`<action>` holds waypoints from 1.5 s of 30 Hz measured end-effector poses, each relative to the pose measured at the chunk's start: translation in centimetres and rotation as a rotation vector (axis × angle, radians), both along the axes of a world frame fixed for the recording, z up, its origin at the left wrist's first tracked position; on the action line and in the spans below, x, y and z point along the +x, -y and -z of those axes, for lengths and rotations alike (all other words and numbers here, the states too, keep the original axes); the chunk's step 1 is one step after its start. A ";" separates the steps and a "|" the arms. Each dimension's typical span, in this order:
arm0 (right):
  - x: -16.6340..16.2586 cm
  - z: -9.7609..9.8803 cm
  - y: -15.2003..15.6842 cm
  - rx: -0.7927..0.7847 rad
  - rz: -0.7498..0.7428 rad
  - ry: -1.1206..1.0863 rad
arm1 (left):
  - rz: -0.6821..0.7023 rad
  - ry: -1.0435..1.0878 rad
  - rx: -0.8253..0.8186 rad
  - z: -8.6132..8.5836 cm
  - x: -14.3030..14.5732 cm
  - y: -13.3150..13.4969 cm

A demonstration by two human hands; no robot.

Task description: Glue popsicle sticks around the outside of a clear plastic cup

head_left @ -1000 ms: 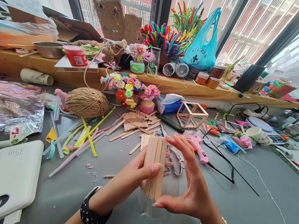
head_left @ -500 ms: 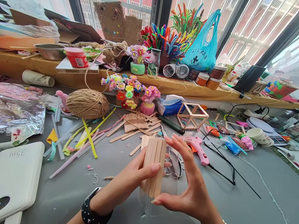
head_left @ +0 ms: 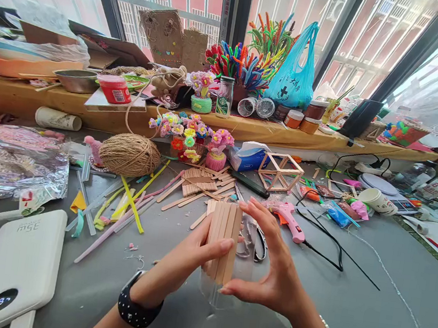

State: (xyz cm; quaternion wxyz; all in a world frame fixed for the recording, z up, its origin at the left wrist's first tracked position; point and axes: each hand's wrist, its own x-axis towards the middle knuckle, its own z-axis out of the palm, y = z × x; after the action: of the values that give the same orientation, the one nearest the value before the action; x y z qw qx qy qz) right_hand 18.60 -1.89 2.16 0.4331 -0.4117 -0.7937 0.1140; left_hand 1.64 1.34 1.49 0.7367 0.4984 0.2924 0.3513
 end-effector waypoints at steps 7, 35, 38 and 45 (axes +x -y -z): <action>-0.1 0.2 -0.3 0.023 0.028 0.083 | -0.055 -0.069 0.042 -0.5 -0.1 -0.3; -0.5 0.5 -0.1 0.030 -0.065 -0.059 | -0.050 0.010 -0.073 -0.6 0.9 0.1; -0.6 0.4 -0.1 0.060 -0.054 -0.030 | -0.064 0.030 -0.086 -0.4 0.9 0.0; -0.7 0.3 0.2 0.111 -0.043 0.028 | -0.078 0.059 -0.043 -0.1 0.9 -0.1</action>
State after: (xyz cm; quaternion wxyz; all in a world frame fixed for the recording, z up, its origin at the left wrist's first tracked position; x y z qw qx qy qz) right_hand 17.89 -2.08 1.85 0.4414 -0.3715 -0.8135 0.0731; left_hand 2.56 1.46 1.63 0.7414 0.4600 0.2973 0.3877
